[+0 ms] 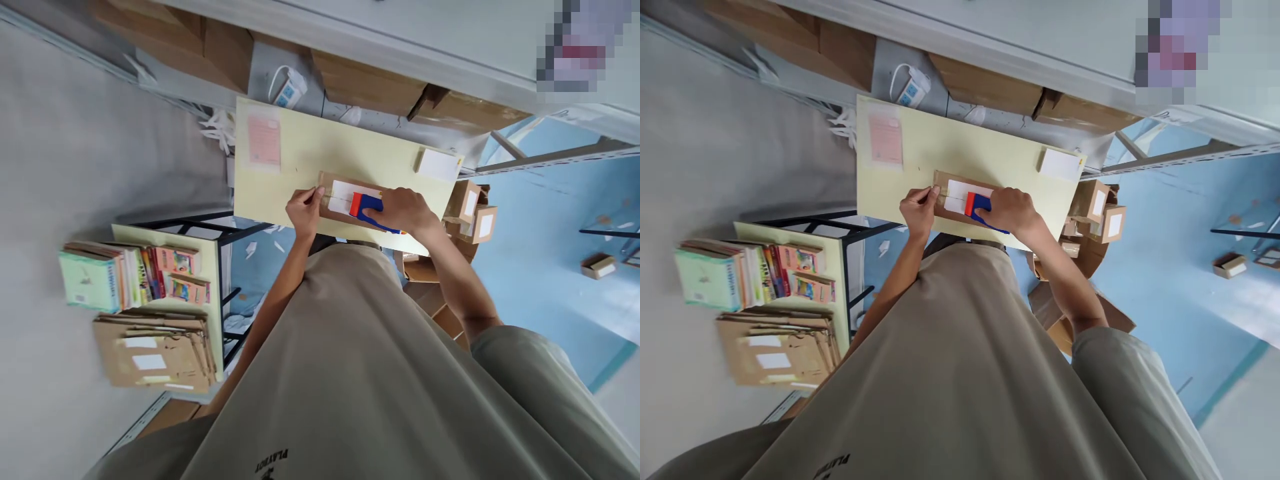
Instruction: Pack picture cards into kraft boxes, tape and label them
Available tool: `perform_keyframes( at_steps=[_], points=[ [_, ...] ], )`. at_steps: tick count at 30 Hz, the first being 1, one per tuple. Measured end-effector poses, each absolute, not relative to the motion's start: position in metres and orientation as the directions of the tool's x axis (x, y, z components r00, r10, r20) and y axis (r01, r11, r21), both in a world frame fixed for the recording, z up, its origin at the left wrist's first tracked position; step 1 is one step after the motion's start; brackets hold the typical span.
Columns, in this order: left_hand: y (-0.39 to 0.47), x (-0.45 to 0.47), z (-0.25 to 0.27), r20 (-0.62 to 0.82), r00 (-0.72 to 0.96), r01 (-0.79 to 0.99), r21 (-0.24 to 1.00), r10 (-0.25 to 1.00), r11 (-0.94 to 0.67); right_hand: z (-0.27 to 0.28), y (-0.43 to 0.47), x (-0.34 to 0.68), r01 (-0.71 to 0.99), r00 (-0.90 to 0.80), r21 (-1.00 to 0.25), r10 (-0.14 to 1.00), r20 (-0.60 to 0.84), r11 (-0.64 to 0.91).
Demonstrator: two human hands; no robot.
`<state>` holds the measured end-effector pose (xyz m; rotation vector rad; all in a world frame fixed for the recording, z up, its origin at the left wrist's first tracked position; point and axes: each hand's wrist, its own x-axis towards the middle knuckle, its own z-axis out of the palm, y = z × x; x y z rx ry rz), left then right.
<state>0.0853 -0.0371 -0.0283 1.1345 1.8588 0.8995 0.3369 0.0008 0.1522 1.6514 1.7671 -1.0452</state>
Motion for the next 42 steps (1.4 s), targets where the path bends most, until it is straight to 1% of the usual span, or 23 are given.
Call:
perform_keyframes(
  at_steps=[4,7,11,15,19,22,26,28,31,36,38,42],
  points=[
    [-0.033,0.083,-0.018,-0.169,-0.335,0.451,0.835,0.927,0.315,0.165,-0.007,0.363,0.956,-0.195,-0.288,0.606,-0.771,-0.059],
    [-0.029,0.074,-0.009,-0.118,-0.395,0.498,0.806,0.911,0.321,0.173,-0.021,0.406,0.951,-0.204,-0.303,0.597,-0.776,-0.068],
    [-0.026,0.062,-0.007,-0.142,-0.429,0.504,0.782,0.892,0.367,0.174,-0.038,0.462,0.952,-0.176,-0.286,0.569,-0.804,-0.109],
    [-0.028,0.060,-0.014,-0.154,-0.413,0.505,0.781,0.898,0.367,0.159,-0.045,0.483,0.945,-0.162,-0.289,0.554,-0.817,-0.151],
    [-0.029,0.058,-0.019,-0.151,-0.394,0.502,0.790,0.906,0.351,0.136,-0.042,0.485,0.948,-0.170,-0.286,0.539,-0.825,-0.138],
    [-0.028,0.057,-0.019,-0.151,-0.404,0.498,0.791,0.902,0.355,0.124,-0.040,0.491,0.940,-0.203,-0.314,0.521,-0.829,-0.132],
    [-0.026,0.061,-0.014,-0.149,-0.414,0.504,0.784,0.898,0.362,0.116,-0.038,0.498,0.935,-0.245,-0.342,0.524,-0.816,-0.096],
    [-0.026,0.064,-0.011,-0.147,-0.397,0.512,0.784,0.906,0.352,0.115,-0.039,0.496,0.945,-0.224,-0.316,0.534,-0.816,-0.087],
    [-0.025,0.069,-0.006,-0.147,-0.376,0.540,0.767,0.915,0.345,0.118,-0.043,0.481,0.967,-0.151,-0.239,0.554,-0.819,-0.091],
    [-0.027,0.074,0.003,-0.167,-0.374,0.653,0.651,0.913,0.386,0.121,-0.050,0.442,0.989,-0.051,-0.123,0.595,-0.802,-0.082],
    [-0.028,0.075,0.005,-0.167,-0.377,0.666,0.634,0.911,0.392,0.120,-0.054,0.426,0.992,-0.038,-0.105,0.611,-0.790,-0.075],
    [-0.029,0.074,0.003,-0.174,-0.390,0.654,0.639,0.904,0.405,0.122,-0.060,0.403,0.991,-0.046,-0.115,0.658,-0.752,-0.062]
  ],
)
